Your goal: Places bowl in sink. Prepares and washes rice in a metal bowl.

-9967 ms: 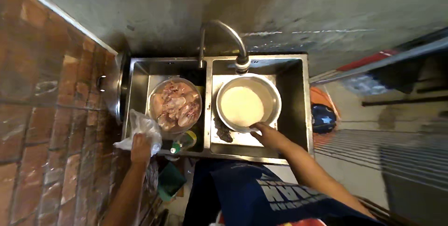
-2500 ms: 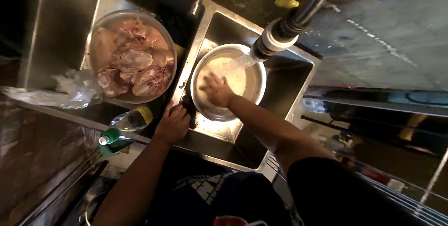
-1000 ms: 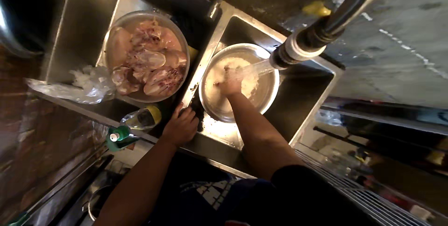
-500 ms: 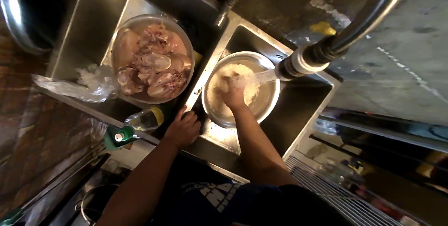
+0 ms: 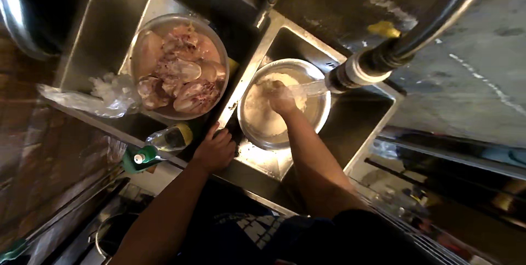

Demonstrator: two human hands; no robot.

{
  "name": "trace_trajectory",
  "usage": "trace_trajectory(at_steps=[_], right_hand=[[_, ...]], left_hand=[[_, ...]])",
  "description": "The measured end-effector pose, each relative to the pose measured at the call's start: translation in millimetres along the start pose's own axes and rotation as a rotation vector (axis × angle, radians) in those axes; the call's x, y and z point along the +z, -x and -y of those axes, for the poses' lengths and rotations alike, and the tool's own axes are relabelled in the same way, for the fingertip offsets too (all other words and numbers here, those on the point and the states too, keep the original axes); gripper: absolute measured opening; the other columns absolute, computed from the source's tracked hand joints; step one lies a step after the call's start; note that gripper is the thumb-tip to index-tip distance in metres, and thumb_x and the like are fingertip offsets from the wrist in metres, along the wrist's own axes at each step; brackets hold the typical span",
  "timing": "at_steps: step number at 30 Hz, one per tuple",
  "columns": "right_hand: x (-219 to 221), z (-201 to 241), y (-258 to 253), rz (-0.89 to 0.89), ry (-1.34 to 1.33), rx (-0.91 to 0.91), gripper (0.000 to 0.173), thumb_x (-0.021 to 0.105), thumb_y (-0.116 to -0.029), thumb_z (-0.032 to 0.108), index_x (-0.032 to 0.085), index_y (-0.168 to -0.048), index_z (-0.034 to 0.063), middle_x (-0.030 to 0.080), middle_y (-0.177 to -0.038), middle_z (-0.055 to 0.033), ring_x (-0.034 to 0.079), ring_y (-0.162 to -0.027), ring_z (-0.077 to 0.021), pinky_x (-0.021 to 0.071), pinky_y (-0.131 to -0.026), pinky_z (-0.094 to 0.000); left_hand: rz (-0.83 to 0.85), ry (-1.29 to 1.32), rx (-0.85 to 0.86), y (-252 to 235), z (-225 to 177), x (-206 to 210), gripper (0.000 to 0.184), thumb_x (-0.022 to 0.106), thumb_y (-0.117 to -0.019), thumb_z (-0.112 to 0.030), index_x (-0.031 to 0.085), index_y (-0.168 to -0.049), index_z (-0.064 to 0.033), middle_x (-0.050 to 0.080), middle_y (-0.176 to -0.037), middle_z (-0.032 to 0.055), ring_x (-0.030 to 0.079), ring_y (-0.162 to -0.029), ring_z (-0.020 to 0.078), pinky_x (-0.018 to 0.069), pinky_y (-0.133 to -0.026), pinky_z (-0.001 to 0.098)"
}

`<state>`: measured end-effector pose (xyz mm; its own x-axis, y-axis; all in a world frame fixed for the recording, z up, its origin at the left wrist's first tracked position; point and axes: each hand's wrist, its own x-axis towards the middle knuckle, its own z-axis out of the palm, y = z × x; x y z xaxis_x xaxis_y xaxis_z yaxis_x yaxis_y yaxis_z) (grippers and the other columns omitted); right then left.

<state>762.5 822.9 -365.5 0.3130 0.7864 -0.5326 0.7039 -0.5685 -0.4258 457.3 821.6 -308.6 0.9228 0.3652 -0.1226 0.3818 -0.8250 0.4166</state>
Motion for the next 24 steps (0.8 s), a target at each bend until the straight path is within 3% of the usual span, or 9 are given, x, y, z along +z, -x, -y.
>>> trace_trajectory(at_steps=[3, 5, 6, 8, 13, 16, 19, 21, 24], right_hand=[[12, 13, 45, 0.015, 0.058, 0.001, 0.053, 0.066, -0.0927, 0.007, 0.059, -0.144, 0.0152, 0.049, -0.152, -0.0239, 0.044, -0.139, -0.0522, 0.0354, -0.107, -0.0768], [36, 11, 62, 0.052, 0.065, 0.039, 0.070, 0.076, -0.0925, 0.027, 0.045, -0.155, 0.0315, 0.015, -0.170, -0.0216, 0.013, -0.151, -0.0585, 0.0203, -0.106, -0.0865], [52, 3, 62, 0.044, 0.099, 0.033, 0.073, 0.076, -0.0922, 0.037, 0.041, -0.157, 0.0374, 0.007, -0.172, -0.0182, 0.006, -0.152, -0.0589, 0.0172, -0.105, -0.0886], [76, -15, 52, -0.020, 0.145, -0.005, 0.066, 0.073, -0.0929, 0.038, 0.046, -0.153, 0.0392, 0.013, -0.172, -0.0159, 0.008, -0.151, -0.0593, 0.0188, -0.104, -0.0891], [58, -24, 9, -0.024, 0.215, 0.013, 0.056, 0.076, -0.0872, 0.015, 0.061, -0.141, 0.0170, 0.051, -0.147, -0.0294, 0.052, -0.128, -0.0563, 0.0457, -0.099, -0.0727], [30, -10, -6, 0.038, 0.166, 0.112, 0.052, 0.064, -0.0962, 0.010, 0.052, -0.146, 0.0052, 0.046, -0.153, -0.0275, 0.044, -0.141, -0.0496, 0.0422, -0.108, -0.0672], [8, -2, -2, -0.031, 0.142, 0.041, 0.041, 0.062, -0.0961, 0.009, 0.059, -0.137, 0.0070, 0.055, -0.140, -0.0272, 0.055, -0.129, -0.0481, 0.0479, -0.099, -0.0685], [-2, -3, 10, 0.018, 0.248, -0.023, 0.040, 0.060, -0.0970, 0.006, 0.061, -0.137, 0.0023, 0.055, -0.142, -0.0268, 0.050, -0.134, -0.0472, 0.0447, -0.104, -0.0673], [-19, -9, 17, 0.013, 0.229, 0.049, 0.044, 0.065, -0.0992, 0.019, 0.059, -0.137, -0.0031, 0.055, -0.143, -0.0300, 0.048, -0.137, -0.0490, 0.0380, -0.108, -0.0700]], left_hand=[[0.048, -0.003, -0.010, 1, -2, -6, 0.031, 0.051, -0.1032, -0.031, 0.075, -0.107, -0.0111, 0.072, -0.122, 0.0091, 0.060, -0.129, 0.0283, 0.0285, -0.121, 0.0581], [0.081, -0.007, -0.014, -2, -2, -8, 0.031, 0.050, -0.1037, -0.031, 0.074, -0.107, -0.0111, 0.072, -0.122, 0.0087, 0.060, -0.130, 0.0278, 0.0281, -0.121, 0.0580], [0.081, -0.007, -0.013, -2, -2, -7, 0.032, 0.050, -0.1040, -0.031, 0.074, -0.107, -0.0112, 0.072, -0.121, 0.0085, 0.059, -0.130, 0.0276, 0.0276, -0.122, 0.0577], [0.064, -0.013, -0.007, -1, -1, -4, 0.032, 0.049, -0.1044, -0.032, 0.073, -0.107, -0.0119, 0.072, -0.121, 0.0075, 0.059, -0.131, 0.0267, 0.0268, -0.122, 0.0568], [0.018, -0.046, -0.004, 2, 1, -1, 0.031, 0.049, -0.1037, -0.033, 0.074, -0.104, -0.0133, 0.072, -0.118, 0.0056, 0.060, -0.128, 0.0252, 0.0271, -0.122, 0.0555], [0.009, -0.043, -0.002, 1, -1, 1, 0.031, 0.051, -0.1031, -0.032, 0.075, -0.103, -0.0128, 0.072, -0.117, 0.0061, 0.060, -0.128, 0.0263, 0.0281, -0.122, 0.0565], [0.021, -0.020, -0.006, 1, 0, 1, 0.030, 0.051, -0.1033, -0.032, 0.075, -0.104, -0.0127, 0.072, -0.119, 0.0065, 0.060, -0.129, 0.0261, 0.0271, -0.122, 0.0566], [0.033, -0.013, -0.008, 1, 0, -2, 0.031, 0.051, -0.1034, -0.032, 0.075, -0.105, -0.0121, 0.072, -0.119, 0.0070, 0.059, -0.129, 0.0263, 0.0266, -0.123, 0.0561], [0.034, -0.005, -0.006, -1, 0, -3, 0.030, 0.052, -0.1030, -0.032, 0.075, -0.105, -0.0123, 0.072, -0.118, 0.0071, 0.060, -0.128, 0.0265, 0.0270, -0.123, 0.0555]])
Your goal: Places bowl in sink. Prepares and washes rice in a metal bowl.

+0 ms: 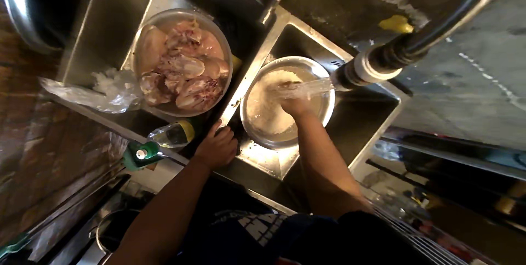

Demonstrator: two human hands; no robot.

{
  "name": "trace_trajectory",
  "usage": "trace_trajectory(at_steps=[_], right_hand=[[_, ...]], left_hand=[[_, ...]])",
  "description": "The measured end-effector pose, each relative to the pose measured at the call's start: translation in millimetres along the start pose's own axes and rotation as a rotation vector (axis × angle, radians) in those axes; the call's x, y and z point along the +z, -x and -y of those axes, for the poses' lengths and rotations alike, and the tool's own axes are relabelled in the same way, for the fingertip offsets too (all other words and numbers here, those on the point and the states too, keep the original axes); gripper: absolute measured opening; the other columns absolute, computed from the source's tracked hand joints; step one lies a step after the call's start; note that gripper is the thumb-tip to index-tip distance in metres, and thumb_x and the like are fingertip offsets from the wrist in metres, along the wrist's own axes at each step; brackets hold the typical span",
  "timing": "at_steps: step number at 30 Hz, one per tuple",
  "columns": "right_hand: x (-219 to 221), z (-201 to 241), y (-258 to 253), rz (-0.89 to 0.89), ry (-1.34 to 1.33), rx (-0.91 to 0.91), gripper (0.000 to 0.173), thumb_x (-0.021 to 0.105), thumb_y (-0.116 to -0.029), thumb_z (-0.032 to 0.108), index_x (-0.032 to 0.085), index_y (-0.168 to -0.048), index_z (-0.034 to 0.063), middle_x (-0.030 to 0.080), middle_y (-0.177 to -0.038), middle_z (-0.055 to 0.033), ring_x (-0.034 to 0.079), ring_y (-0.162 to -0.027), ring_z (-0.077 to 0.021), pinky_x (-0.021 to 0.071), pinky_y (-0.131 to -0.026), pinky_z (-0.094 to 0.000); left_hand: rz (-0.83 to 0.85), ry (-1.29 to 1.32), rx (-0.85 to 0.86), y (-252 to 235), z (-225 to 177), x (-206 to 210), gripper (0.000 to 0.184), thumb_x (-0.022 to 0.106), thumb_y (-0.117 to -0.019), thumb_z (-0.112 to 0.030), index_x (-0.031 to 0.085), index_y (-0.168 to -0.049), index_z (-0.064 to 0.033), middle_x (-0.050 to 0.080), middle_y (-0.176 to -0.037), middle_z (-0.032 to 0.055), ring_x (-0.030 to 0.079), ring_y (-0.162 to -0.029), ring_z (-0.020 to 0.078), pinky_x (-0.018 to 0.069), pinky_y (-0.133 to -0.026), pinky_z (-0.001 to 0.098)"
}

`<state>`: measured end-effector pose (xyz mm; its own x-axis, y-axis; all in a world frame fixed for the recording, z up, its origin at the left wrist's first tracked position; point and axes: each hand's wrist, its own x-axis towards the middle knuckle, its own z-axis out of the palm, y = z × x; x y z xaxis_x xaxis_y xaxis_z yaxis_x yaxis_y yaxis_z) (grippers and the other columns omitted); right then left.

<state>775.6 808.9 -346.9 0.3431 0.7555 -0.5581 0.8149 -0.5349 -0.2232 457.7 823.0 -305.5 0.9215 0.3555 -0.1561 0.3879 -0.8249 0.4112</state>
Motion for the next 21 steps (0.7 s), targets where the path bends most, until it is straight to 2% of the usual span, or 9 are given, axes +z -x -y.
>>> trace_trajectory(at_steps=[3, 5, 7, 9, 11, 13, 14, 17, 21], right_hand=[[-2, -4, -18, -0.168, -0.101, 0.012, 0.057, 0.071, -0.0940, 0.024, 0.055, -0.143, -0.0001, 0.047, -0.151, -0.0277, 0.041, -0.143, -0.0463, 0.0327, -0.117, -0.0635], [-2, 6, -31, -0.113, -0.070, 0.019, 0.054, 0.058, -0.1030, 0.034, 0.053, -0.146, 0.0024, 0.048, -0.152, -0.0253, 0.041, -0.144, -0.0442, 0.0311, -0.119, -0.0614], [2, 17, -45, -0.033, -0.033, 0.044, 0.057, 0.049, -0.1054, 0.047, 0.058, -0.141, 0.0021, 0.054, -0.145, -0.0263, 0.048, -0.137, -0.0469, 0.0366, -0.111, -0.0677], [5, 13, -59, 0.029, -0.062, 0.028, 0.056, 0.050, -0.1044, 0.048, 0.064, -0.131, 0.0010, 0.060, -0.136, -0.0274, 0.055, -0.129, -0.0476, 0.0402, -0.105, -0.0705], [-9, 12, -60, 0.132, -0.129, -0.008, 0.047, 0.053, -0.1044, 0.041, 0.066, -0.125, 0.0011, 0.066, -0.125, -0.0250, 0.062, -0.120, -0.0406, 0.0460, -0.102, -0.0618], [-35, 22, -40, 0.164, -0.156, -0.055, 0.038, 0.057, -0.1044, 0.028, 0.065, -0.129, 0.0005, 0.066, -0.129, -0.0202, 0.062, -0.122, -0.0297, 0.0453, -0.107, -0.0457], [-43, 29, -33, 0.128, -0.129, -0.039, 0.037, 0.061, -0.1015, 0.027, 0.067, -0.127, 0.0015, 0.068, -0.127, -0.0194, 0.063, -0.120, -0.0294, 0.0462, -0.106, -0.0463], [-54, 53, -30, 0.162, 0.044, 0.097, 0.047, 0.068, -0.0952, 0.042, 0.070, -0.123, 0.0045, 0.067, -0.128, -0.0221, 0.060, -0.124, -0.0409, 0.0429, -0.105, -0.0647], [-20, 67, -31, 0.256, 0.130, 0.063, 0.051, 0.054, -0.1036, 0.041, 0.062, -0.135, 0.0004, 0.055, -0.144, -0.0272, 0.051, -0.135, -0.0475, 0.0397, -0.105, -0.0717]], left_hand=[[-0.001, 0.014, -0.001, 2, 0, 1, 0.029, 0.053, -0.1023, -0.032, 0.075, -0.105, -0.0122, 0.072, -0.119, 0.0079, 0.059, -0.129, 0.0277, 0.0264, -0.122, 0.0570], [0.016, 0.010, -0.003, 1, -1, 1, 0.030, 0.052, -0.1030, -0.033, 0.074, -0.106, -0.0128, 0.071, -0.120, 0.0072, 0.058, -0.130, 0.0271, 0.0257, -0.123, 0.0570], [0.013, -0.005, 0.001, 1, 0, 0, 0.031, 0.051, -0.1035, -0.033, 0.075, -0.106, -0.0131, 0.071, -0.120, 0.0067, 0.059, -0.130, 0.0265, 0.0259, -0.123, 0.0566], [0.007, -0.014, 0.004, 1, -1, 0, 0.032, 0.050, -0.1038, -0.033, 0.075, -0.106, -0.0130, 0.071, -0.120, 0.0069, 0.059, -0.130, 0.0266, 0.0252, -0.123, 0.0568], [-0.001, -0.025, 0.000, 1, -1, 0, 0.031, 0.051, -0.1037, -0.034, 0.075, -0.106, -0.0138, 0.071, -0.121, 0.0062, 0.059, -0.130, 0.0255, 0.0253, -0.123, 0.0561], [-0.012, -0.024, 0.000, 1, -2, 1, 0.030, 0.052, -0.1026, -0.033, 0.075, -0.104, -0.0140, 0.072, -0.120, 0.0054, 0.060, -0.129, 0.0247, 0.0265, -0.123, 0.0556], [-0.011, -0.025, 0.002, 1, -1, 1, 0.030, 0.053, -0.1024, -0.033, 0.075, -0.104, -0.0140, 0.072, -0.119, 0.0052, 0.060, -0.129, 0.0246, 0.0264, -0.123, 0.0556], [0.011, -0.025, -0.002, 0, 0, 0, 0.031, 0.051, -0.1028, -0.033, 0.075, -0.104, -0.0141, 0.072, -0.119, 0.0053, 0.059, -0.129, 0.0250, 0.0260, -0.123, 0.0561], [0.025, -0.012, 0.002, -1, -2, -1, 0.032, 0.050, -0.1032, -0.034, 0.076, -0.105, -0.0142, 0.072, -0.118, 0.0056, 0.060, -0.128, 0.0259, 0.0259, -0.122, 0.0568]])
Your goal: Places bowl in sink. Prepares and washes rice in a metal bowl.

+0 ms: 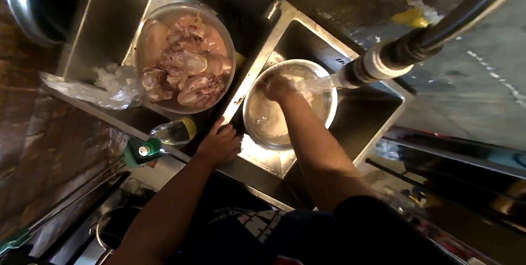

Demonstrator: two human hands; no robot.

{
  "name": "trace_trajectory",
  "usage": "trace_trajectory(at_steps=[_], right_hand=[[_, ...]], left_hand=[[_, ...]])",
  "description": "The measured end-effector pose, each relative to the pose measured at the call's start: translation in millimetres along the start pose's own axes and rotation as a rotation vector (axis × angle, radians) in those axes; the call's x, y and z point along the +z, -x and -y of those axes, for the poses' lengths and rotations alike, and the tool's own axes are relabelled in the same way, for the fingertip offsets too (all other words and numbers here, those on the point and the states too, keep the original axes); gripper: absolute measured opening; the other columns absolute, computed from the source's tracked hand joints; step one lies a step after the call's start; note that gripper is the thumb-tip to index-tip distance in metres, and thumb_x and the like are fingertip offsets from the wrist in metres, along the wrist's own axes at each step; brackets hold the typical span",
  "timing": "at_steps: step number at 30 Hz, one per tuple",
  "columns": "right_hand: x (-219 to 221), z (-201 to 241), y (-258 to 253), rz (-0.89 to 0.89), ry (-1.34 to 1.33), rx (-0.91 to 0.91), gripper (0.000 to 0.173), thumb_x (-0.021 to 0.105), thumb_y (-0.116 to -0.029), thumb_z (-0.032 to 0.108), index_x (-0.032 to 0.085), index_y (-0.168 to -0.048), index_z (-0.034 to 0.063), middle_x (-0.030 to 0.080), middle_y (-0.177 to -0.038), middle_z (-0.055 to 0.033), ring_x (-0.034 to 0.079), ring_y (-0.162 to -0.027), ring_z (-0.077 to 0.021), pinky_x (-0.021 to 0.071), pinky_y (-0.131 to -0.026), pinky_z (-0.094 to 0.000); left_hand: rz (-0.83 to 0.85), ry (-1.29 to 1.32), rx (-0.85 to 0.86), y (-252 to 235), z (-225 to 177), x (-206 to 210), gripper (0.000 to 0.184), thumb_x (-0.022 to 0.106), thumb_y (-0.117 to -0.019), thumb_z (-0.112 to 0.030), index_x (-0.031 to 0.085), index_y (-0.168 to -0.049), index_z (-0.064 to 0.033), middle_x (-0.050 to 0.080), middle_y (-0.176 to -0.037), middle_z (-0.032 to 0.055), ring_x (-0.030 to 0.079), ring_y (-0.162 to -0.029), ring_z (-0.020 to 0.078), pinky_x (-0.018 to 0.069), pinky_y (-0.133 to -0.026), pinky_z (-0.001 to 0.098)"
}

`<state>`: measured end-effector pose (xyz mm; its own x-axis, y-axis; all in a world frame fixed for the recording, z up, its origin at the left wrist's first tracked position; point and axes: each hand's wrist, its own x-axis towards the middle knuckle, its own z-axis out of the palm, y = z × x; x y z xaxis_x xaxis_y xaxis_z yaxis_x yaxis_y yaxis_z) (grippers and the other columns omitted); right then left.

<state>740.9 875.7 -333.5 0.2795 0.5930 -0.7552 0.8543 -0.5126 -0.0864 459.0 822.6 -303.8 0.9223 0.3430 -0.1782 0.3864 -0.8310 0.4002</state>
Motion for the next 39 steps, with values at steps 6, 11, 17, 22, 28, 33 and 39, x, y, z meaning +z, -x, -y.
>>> trace_trajectory(at_steps=[6, 11, 17, 22, 28, 33, 39], right_hand=[[22, -15, -32, -0.117, -0.004, 0.022, 0.054, 0.064, -0.0956, 0.043, 0.066, -0.127, -0.0009, 0.058, -0.139, -0.0285, 0.050, -0.133, -0.0508, 0.0401, -0.104, -0.0729], [13, -19, -45, -0.142, -0.051, 0.012, 0.058, 0.058, -0.0978, 0.046, 0.064, -0.130, -0.0018, 0.054, -0.143, -0.0284, 0.045, -0.139, -0.0494, 0.0395, -0.106, -0.0710], [34, -18, 6, 0.002, 0.043, -0.349, 0.056, 0.062, -0.1015, 0.030, 0.049, -0.150, 0.0049, 0.041, -0.157, -0.0251, 0.036, -0.146, -0.0480, 0.0306, -0.115, -0.0691], [49, -24, 62, 0.123, 0.131, -0.204, 0.048, 0.064, -0.1001, 0.021, 0.058, -0.147, 0.0185, 0.035, -0.166, -0.0061, 0.022, -0.155, -0.0423, 0.0099, -0.116, -0.0809], [75, -25, 80, 0.271, -0.495, -0.024, 0.037, 0.042, -0.1113, 0.027, 0.063, -0.132, 0.0062, 0.066, -0.126, -0.0207, 0.064, -0.116, -0.0358, 0.0480, -0.101, -0.0587], [111, -26, 42, 0.246, -0.614, -0.054, 0.041, 0.038, -0.1122, 0.032, 0.056, -0.142, 0.0102, 0.062, -0.135, -0.0197, 0.060, -0.124, -0.0353, 0.0461, -0.104, -0.0592], [67, -34, 39, -0.031, -0.320, -0.060, 0.044, 0.046, -0.1079, 0.019, 0.050, -0.151, 0.0082, 0.044, -0.157, -0.0210, 0.041, -0.145, -0.0428, 0.0345, -0.114, -0.0676]], left_hand=[[-0.020, 0.010, -0.003, 1, 3, 0, 0.031, 0.051, -0.1033, -0.033, 0.075, -0.106, -0.0140, 0.072, -0.118, 0.0060, 0.059, -0.129, 0.0260, 0.0260, -0.123, 0.0554], [-0.015, 0.001, -0.005, 1, 1, 3, 0.029, 0.054, -0.1020, -0.034, 0.076, -0.104, -0.0147, 0.072, -0.117, 0.0060, 0.060, -0.128, 0.0263, 0.0260, -0.123, 0.0565], [-0.035, 0.019, 0.001, 1, 1, 2, 0.028, 0.055, -0.1014, -0.032, 0.076, -0.103, -0.0128, 0.072, -0.116, 0.0074, 0.061, -0.127, 0.0274, 0.0274, -0.121, 0.0584], [-0.023, 0.025, 0.000, 1, 1, -1, 0.029, 0.053, -0.1020, -0.031, 0.076, -0.103, -0.0126, 0.072, -0.117, 0.0076, 0.060, -0.128, 0.0274, 0.0262, -0.122, 0.0569], [-0.021, 0.032, 0.004, 1, 2, -1, 0.028, 0.054, -0.1019, -0.030, 0.075, -0.102, -0.0121, 0.072, -0.113, 0.0074, 0.061, -0.126, 0.0274, 0.0262, -0.122, 0.0577], [-0.049, 0.025, 0.009, 1, 2, 0, 0.027, 0.054, -0.1018, -0.030, 0.075, -0.102, -0.0133, 0.072, -0.115, 0.0066, 0.061, -0.127, 0.0265, 0.0269, -0.122, 0.0568], [-0.038, 0.018, 0.008, 3, 2, -2, 0.028, 0.053, -0.1020, -0.031, 0.075, -0.102, -0.0131, 0.073, -0.113, 0.0067, 0.061, -0.126, 0.0265, 0.0270, -0.122, 0.0563]])
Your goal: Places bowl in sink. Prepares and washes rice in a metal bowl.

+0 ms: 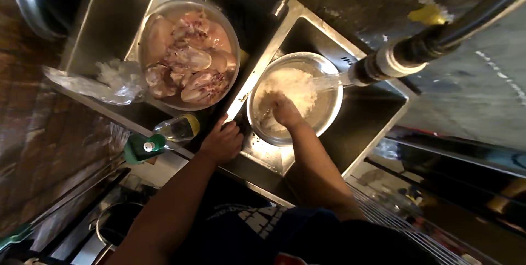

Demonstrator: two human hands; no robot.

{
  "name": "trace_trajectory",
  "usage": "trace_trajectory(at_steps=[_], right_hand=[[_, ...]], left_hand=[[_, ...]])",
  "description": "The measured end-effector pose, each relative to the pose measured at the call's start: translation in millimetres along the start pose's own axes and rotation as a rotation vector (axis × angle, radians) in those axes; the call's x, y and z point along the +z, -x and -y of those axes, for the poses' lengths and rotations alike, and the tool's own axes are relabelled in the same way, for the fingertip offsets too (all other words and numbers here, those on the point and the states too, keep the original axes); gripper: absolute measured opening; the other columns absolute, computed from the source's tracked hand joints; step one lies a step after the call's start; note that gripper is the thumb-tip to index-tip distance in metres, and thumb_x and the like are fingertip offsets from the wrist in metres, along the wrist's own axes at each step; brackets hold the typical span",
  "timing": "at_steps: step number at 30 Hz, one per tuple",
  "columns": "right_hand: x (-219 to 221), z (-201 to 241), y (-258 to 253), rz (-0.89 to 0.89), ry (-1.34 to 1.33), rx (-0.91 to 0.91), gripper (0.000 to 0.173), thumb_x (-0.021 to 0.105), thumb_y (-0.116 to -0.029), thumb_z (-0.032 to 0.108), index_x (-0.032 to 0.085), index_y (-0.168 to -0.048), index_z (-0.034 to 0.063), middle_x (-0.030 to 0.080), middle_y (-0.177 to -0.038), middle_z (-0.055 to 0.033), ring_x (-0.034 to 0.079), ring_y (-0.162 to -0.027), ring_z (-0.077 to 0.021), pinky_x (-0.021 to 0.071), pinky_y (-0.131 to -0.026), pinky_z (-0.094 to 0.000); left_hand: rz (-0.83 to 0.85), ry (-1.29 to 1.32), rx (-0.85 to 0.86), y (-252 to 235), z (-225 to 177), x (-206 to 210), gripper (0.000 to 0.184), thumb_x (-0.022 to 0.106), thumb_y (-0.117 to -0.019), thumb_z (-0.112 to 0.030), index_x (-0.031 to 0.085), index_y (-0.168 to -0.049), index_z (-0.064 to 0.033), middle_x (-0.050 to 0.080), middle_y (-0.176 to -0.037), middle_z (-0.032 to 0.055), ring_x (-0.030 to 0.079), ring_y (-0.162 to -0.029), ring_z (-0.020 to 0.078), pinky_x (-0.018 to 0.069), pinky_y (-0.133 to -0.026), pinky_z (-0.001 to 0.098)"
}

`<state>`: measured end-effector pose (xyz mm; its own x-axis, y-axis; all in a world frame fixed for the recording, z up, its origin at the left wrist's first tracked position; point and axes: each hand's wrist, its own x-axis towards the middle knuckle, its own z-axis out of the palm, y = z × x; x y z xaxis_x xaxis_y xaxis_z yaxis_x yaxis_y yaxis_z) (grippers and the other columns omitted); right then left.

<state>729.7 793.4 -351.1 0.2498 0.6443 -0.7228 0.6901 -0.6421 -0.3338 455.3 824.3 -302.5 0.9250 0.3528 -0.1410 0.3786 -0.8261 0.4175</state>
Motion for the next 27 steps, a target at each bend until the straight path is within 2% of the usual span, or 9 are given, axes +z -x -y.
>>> trace_trajectory(at_steps=[3, 6, 8, 11, 14, 19, 22, 24, 27], right_hand=[[-28, 11, 17, 0.057, -0.156, 0.086, 0.043, 0.038, -0.1123, 0.026, 0.053, -0.148, 0.0081, 0.053, -0.150, -0.0175, 0.051, -0.140, -0.0341, 0.0385, -0.116, -0.0573], [-16, 21, 33, 0.160, -0.480, 0.128, 0.040, 0.039, -0.1123, 0.029, 0.056, -0.142, 0.0068, 0.063, -0.135, -0.0162, 0.065, -0.118, -0.0274, 0.0525, -0.101, -0.0483], [6, 23, 35, 0.202, -0.564, 0.121, 0.037, 0.043, -0.1114, 0.030, 0.058, -0.137, 0.0080, 0.066, -0.128, -0.0147, 0.066, -0.110, -0.0246, 0.0536, -0.096, -0.0461], [36, 17, 14, 0.178, -0.510, 0.150, 0.036, 0.044, -0.1100, 0.025, 0.062, -0.136, 0.0068, 0.063, -0.134, -0.0184, 0.061, -0.123, -0.0310, 0.0472, -0.105, -0.0541], [37, 4, -3, 0.044, -0.364, 0.149, 0.033, 0.047, -0.1082, 0.021, 0.064, -0.128, 0.0004, 0.065, -0.124, -0.0255, 0.063, -0.117, -0.0399, 0.0485, -0.100, -0.0620], [11, -5, 21, -0.178, -0.206, 0.050, 0.034, 0.050, -0.1047, 0.011, 0.062, -0.134, -0.0001, 0.056, -0.141, -0.0256, 0.053, -0.133, -0.0402, 0.0434, -0.112, -0.0573], [8, -4, 45, 0.087, -0.175, 0.164, 0.040, 0.044, -0.1109, 0.032, 0.063, -0.133, 0.0042, 0.065, -0.129, -0.0238, 0.062, -0.120, -0.0404, 0.0465, -0.102, -0.0635], [23, -12, 45, 0.290, -0.131, 0.190, 0.041, 0.042, -0.1109, 0.035, 0.065, -0.132, 0.0077, 0.068, -0.125, -0.0204, 0.063, -0.118, -0.0374, 0.0462, -0.103, -0.0614], [38, -26, 29, 0.319, 0.005, 0.130, 0.034, 0.049, -0.1079, 0.031, 0.065, -0.132, 0.0127, 0.064, -0.133, -0.0192, 0.060, -0.125, -0.0393, 0.0445, -0.105, -0.0653]], left_hand=[[0.049, 0.022, -0.006, -1, 0, -1, 0.029, 0.053, -0.1020, -0.031, 0.075, -0.105, -0.0129, 0.072, -0.116, 0.0076, 0.059, -0.128, 0.0276, 0.0250, -0.123, 0.0573], [0.051, 0.033, -0.007, -1, 0, 1, 0.028, 0.054, -0.1017, -0.032, 0.075, -0.106, -0.0134, 0.072, -0.116, 0.0071, 0.059, -0.129, 0.0275, 0.0231, -0.123, 0.0578], [0.016, 0.039, -0.001, -2, 0, 4, 0.027, 0.055, -0.1016, -0.032, 0.075, -0.103, -0.0142, 0.072, -0.114, 0.0061, 0.060, -0.128, 0.0263, 0.0240, -0.123, 0.0569], [-0.005, 0.041, 0.004, -1, 0, 5, 0.027, 0.053, -0.1023, -0.032, 0.074, -0.102, -0.0146, 0.072, -0.113, 0.0053, 0.060, -0.128, 0.0250, 0.0240, -0.124, 0.0558], [-0.024, 0.014, 0.011, -2, 0, 3, 0.028, 0.052, -0.1025, -0.031, 0.074, -0.101, -0.0142, 0.073, -0.112, 0.0048, 0.060, -0.127, 0.0250, 0.0259, -0.123, 0.0554], [0.012, 0.036, 0.008, -1, 0, 2, 0.028, 0.054, -0.1020, -0.031, 0.075, -0.101, -0.0131, 0.073, -0.113, 0.0066, 0.061, -0.126, 0.0264, 0.0267, -0.122, 0.0561], [-0.002, 0.040, 0.013, -2, 1, 1, 0.028, 0.053, -0.1019, -0.030, 0.075, -0.102, -0.0127, 0.073, -0.112, 0.0070, 0.062, -0.125, 0.0266, 0.0277, -0.122, 0.0561], [0.011, 0.025, 0.010, -1, 0, 0, 0.028, 0.052, -0.1024, -0.031, 0.075, -0.102, -0.0134, 0.072, -0.114, 0.0063, 0.061, -0.126, 0.0261, 0.0275, -0.122, 0.0559], [0.005, 0.011, 0.012, -1, -1, 2, 0.029, 0.052, -0.1026, -0.032, 0.075, -0.103, -0.0146, 0.072, -0.116, 0.0055, 0.059, -0.129, 0.0254, 0.0257, -0.123, 0.0557]])
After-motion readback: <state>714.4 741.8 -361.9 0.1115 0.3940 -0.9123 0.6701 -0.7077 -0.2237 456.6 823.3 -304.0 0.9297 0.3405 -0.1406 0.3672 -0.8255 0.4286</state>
